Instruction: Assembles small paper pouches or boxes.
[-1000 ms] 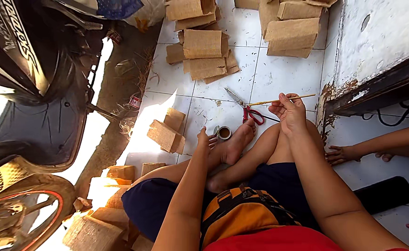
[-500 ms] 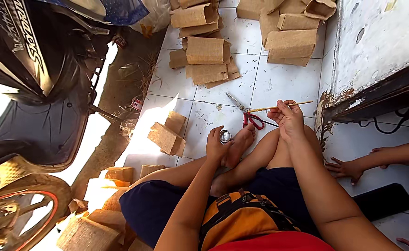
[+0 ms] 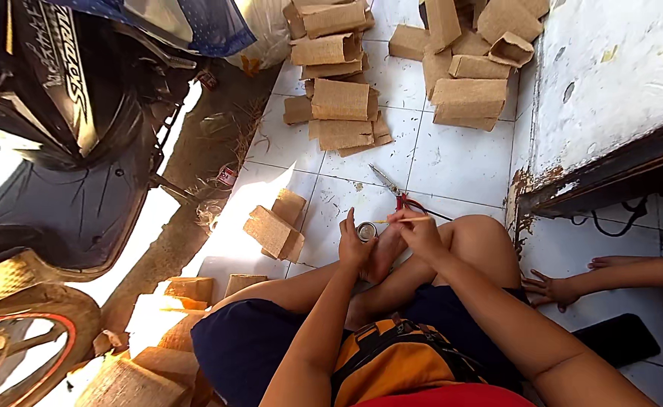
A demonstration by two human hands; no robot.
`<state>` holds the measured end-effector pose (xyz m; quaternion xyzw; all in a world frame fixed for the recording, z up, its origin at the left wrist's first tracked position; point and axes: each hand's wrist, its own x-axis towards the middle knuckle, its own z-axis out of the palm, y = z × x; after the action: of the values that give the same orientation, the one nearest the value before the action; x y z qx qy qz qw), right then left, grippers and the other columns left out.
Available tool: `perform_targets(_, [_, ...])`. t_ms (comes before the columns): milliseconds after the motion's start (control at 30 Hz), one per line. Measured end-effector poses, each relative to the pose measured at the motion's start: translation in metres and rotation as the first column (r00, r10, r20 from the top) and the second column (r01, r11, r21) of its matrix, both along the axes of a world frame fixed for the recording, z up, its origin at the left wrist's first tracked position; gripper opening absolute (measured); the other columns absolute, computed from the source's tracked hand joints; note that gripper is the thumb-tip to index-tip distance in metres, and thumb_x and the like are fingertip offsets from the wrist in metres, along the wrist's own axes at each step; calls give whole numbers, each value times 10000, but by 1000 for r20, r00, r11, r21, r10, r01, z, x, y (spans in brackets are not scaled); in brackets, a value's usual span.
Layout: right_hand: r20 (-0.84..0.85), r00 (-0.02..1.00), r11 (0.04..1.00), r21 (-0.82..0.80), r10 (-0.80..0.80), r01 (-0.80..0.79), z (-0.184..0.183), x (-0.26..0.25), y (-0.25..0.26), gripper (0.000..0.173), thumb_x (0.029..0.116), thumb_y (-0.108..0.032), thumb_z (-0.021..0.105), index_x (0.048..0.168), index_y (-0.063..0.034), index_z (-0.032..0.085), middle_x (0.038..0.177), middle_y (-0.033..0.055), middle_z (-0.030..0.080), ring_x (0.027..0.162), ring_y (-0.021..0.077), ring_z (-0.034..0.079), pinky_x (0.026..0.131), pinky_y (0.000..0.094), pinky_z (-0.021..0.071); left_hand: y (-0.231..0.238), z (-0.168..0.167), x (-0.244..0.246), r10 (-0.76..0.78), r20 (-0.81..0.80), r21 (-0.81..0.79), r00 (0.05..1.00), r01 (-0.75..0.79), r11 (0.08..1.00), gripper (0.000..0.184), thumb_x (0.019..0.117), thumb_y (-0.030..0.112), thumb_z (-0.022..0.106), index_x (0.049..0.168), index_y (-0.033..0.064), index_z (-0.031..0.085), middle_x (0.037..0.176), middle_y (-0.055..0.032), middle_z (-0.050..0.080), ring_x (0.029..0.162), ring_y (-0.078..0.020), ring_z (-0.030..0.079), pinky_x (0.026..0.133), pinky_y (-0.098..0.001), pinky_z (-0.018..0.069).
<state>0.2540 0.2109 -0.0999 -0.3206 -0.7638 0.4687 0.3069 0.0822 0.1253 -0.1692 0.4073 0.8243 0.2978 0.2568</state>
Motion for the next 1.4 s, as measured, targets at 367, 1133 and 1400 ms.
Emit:
perform_targets(367, [542, 796, 622, 533, 270, -573, -38, -11, -39, 209, 951, 93, 518, 1022, 65, 713, 1189, 219, 714, 1131, 346, 705, 964, 427, 579, -32, 25, -22, -31, 143, 6, 989, 30, 1000, 1324, 669, 325, 954, 1631, 61, 84, 1632, -315, 129, 1335, -434, 479, 1038, -500, 480])
perform_targets(1133, [631, 775, 870, 405, -44, -280, -32, -177, 189, 462, 980, -17, 567, 1439, 40, 544, 1567, 183, 454, 1488, 432, 328, 1210, 697, 121, -99, 95, -39, 82, 316, 165, 945, -140, 976, 965, 823, 317, 815, 1591, 70, 286, 1595, -204, 323, 1247, -252, 602, 933, -392, 582])
perform_targets(1400, [238, 958, 947, 239, 158, -216, 73, -119, 57, 513, 1042, -158, 516, 1499, 66, 451, 1612, 205, 372, 1490, 350, 358, 1221, 482, 308, 10, 105, -77, 82, 779, 206, 622, -377, 903, 1067, 906, 326, 687, 1630, 142, -74, 1666, -237, 109, 1472, -340, 342, 1124, -494, 412])
